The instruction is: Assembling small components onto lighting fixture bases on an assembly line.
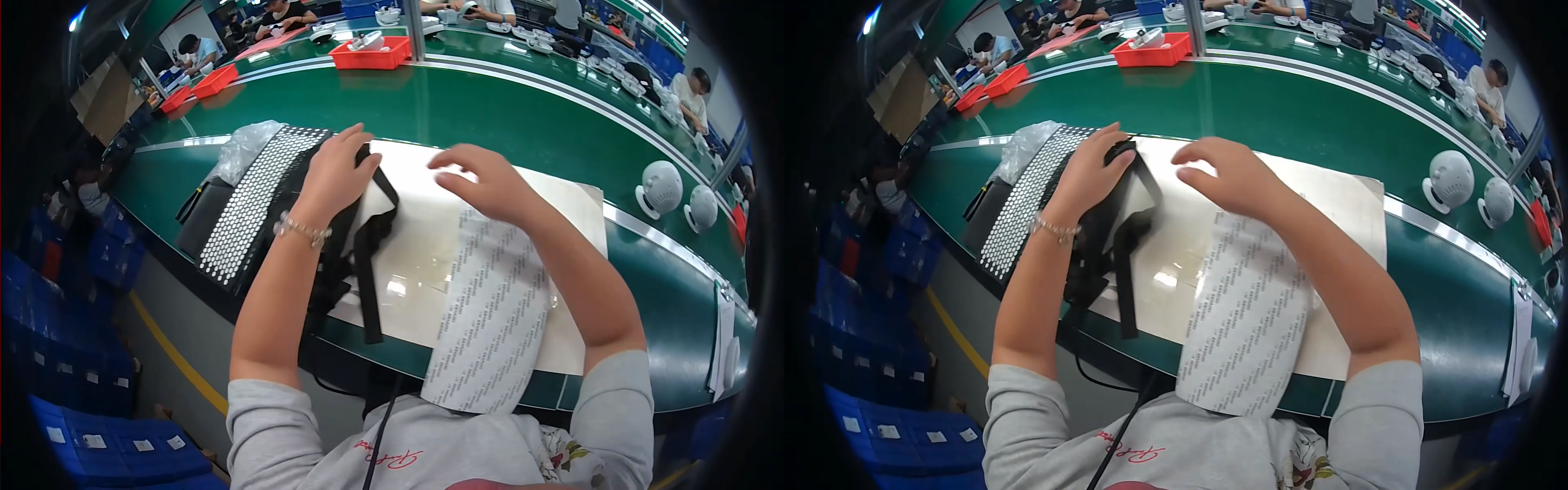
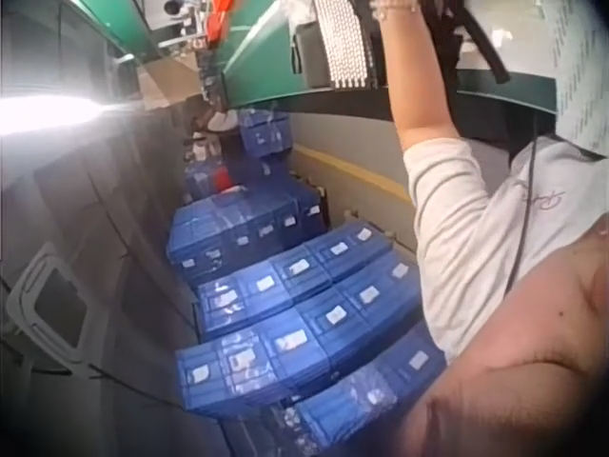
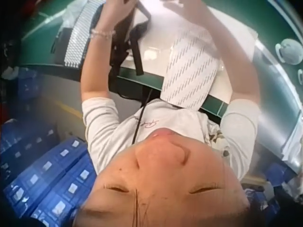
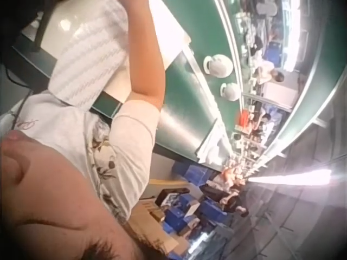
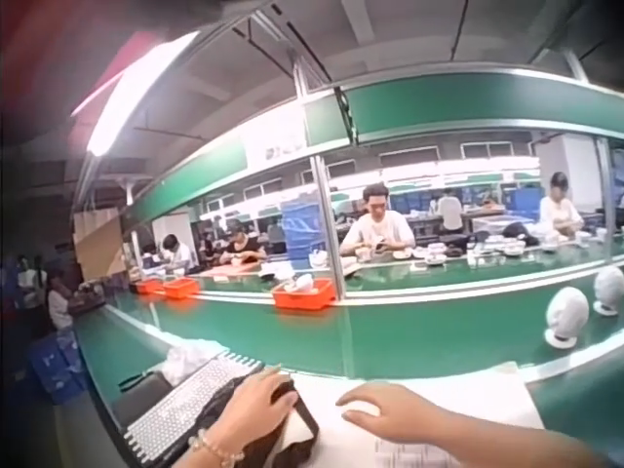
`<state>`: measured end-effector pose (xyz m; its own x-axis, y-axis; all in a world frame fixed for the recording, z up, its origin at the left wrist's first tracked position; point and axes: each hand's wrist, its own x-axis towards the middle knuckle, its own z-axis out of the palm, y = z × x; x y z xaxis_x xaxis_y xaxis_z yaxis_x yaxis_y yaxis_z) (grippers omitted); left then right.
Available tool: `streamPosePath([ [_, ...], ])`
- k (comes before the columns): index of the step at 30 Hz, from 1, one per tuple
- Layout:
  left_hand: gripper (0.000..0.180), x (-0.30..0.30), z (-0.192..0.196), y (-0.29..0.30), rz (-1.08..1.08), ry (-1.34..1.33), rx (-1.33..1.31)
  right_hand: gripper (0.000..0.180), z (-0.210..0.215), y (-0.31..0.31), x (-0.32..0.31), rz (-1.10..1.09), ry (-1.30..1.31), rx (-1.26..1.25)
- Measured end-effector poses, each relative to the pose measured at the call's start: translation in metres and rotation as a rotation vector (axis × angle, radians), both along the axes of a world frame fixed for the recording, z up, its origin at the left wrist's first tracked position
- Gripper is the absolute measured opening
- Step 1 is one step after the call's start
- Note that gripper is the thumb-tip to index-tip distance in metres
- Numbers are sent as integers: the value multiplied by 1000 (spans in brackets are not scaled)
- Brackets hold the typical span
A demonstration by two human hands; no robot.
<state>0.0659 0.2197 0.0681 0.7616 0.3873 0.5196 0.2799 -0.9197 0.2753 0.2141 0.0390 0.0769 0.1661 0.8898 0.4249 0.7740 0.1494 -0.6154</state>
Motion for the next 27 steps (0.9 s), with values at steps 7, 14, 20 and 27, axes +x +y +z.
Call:
streamPosePath([
  [7,66,-56,-53,26,361,120,112,24,-37,178,-7,-57,109,142],
  [14,68,-54,-53,23,404,185,20,33,-83,230,-5,-171,-260,-396],
  [20,69,-53,-55,24,374,168,7,20,-52,211,2,-278,2,136],
  [27,72,-54,-53,21,356,106,18,23,17,139,18,-499,-37,408],
])
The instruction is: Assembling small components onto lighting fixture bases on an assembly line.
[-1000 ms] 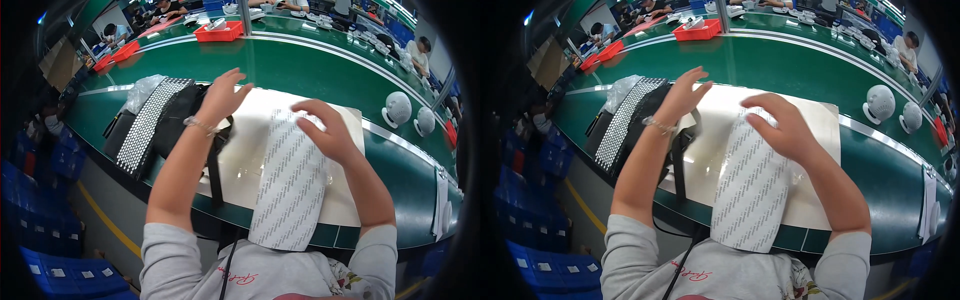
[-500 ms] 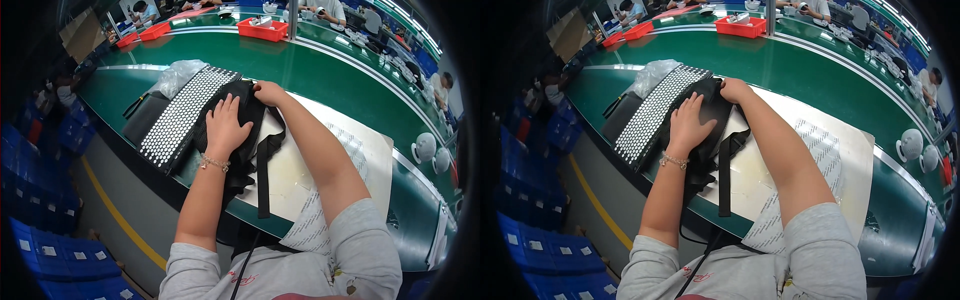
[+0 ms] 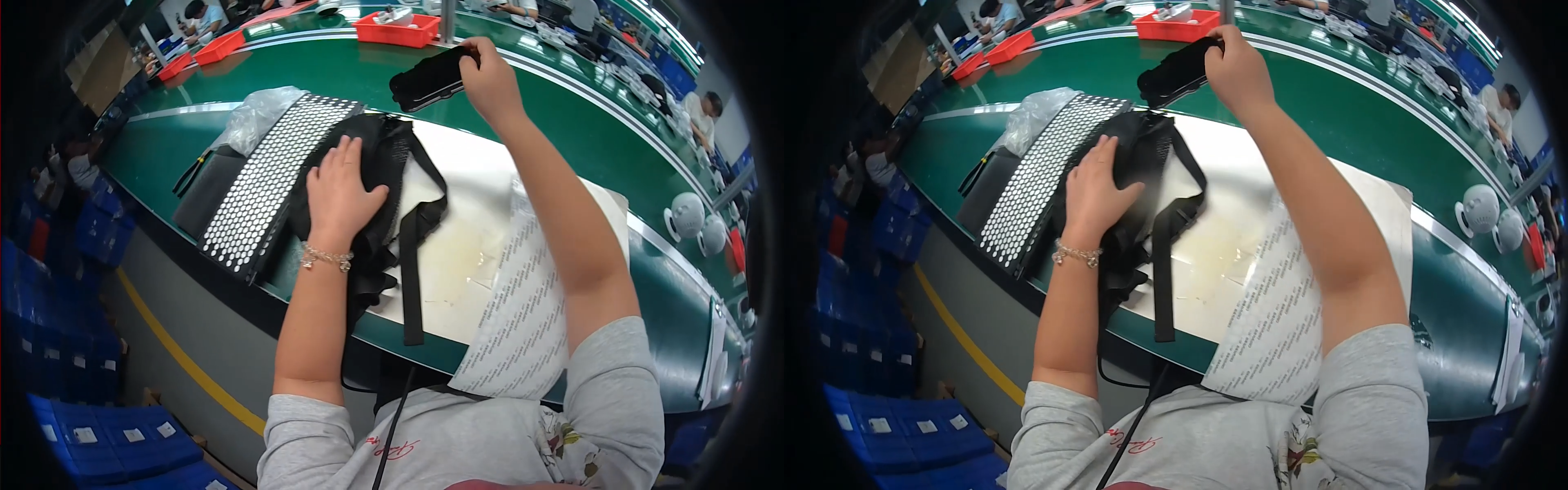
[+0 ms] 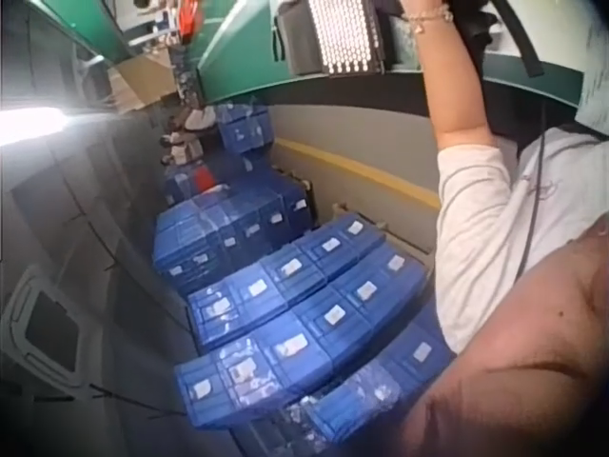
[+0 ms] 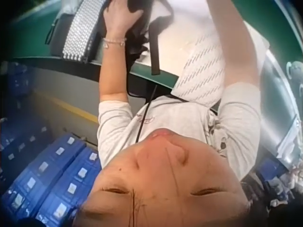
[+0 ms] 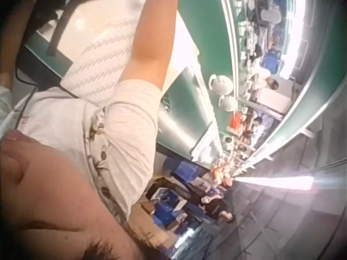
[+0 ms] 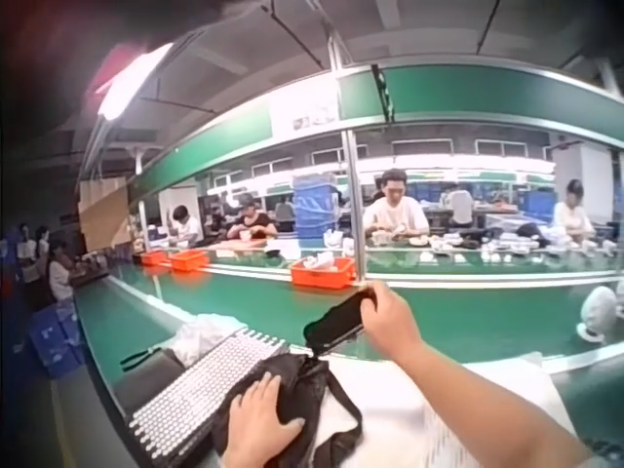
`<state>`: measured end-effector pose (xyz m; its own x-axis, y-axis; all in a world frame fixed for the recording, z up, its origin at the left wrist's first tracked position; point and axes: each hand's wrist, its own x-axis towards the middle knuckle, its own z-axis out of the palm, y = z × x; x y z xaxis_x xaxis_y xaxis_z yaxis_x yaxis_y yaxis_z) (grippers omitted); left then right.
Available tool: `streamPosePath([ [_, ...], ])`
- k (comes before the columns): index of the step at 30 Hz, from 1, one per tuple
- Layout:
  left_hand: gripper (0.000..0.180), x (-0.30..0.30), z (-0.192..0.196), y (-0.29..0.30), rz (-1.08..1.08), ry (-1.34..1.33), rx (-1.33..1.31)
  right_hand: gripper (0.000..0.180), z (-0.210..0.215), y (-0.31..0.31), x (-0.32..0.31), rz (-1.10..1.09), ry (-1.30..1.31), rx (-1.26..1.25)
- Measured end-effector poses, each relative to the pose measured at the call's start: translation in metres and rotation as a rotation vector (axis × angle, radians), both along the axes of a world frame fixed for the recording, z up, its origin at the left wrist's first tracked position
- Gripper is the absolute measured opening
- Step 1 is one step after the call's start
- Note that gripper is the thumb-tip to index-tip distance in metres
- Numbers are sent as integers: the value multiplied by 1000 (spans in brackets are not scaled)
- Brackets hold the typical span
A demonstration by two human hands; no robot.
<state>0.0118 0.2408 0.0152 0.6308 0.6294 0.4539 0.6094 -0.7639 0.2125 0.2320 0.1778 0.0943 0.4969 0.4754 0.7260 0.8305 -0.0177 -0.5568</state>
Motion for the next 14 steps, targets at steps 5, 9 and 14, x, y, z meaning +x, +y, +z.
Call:
streamPosePath([
  [5,78,-8,21,-32,-177,-188,162,32,14,-100,-17,317,368,-115],
  [9,99,-10,45,-107,-625,-321,-80,32,9,-178,-44,291,473,-222],
  [14,100,-2,43,-170,-825,-339,-331,31,-6,-249,-70,261,391,-221],
])
